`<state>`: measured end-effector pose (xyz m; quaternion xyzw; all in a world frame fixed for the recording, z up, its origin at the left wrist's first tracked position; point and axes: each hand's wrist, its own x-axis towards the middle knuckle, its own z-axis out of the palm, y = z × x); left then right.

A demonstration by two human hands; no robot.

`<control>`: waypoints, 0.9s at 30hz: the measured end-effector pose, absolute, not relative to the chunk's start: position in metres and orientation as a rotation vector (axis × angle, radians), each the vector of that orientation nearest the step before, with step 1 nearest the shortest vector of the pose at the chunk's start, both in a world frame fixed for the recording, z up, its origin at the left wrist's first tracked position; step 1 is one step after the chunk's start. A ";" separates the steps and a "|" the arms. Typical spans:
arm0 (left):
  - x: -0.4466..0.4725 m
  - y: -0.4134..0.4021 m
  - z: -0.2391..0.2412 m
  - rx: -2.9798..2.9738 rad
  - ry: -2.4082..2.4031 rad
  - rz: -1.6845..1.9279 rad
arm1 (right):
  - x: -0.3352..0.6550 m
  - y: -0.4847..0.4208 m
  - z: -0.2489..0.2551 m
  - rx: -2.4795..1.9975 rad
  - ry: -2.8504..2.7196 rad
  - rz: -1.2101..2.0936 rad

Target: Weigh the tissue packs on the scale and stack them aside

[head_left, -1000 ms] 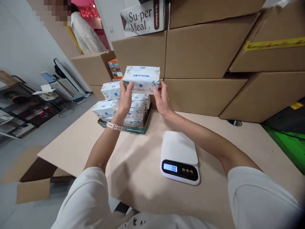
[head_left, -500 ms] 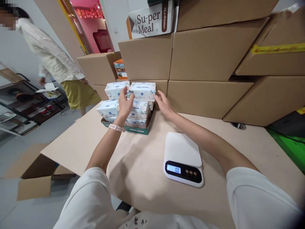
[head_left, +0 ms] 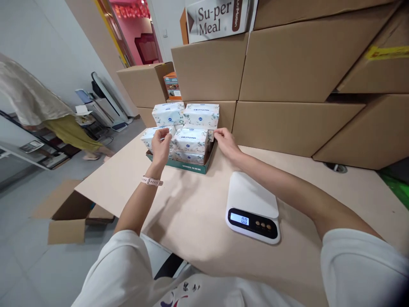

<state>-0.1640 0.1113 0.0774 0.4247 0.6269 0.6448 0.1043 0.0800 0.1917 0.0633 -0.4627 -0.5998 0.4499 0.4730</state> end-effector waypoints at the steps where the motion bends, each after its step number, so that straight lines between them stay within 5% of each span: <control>1: -0.163 0.114 0.079 1.240 1.838 1.892 | 0.076 0.201 0.065 -1.165 -1.430 1.075; 27: -0.153 0.107 0.033 1.041 1.622 1.756 | 0.057 0.184 0.060 -1.222 -1.423 1.476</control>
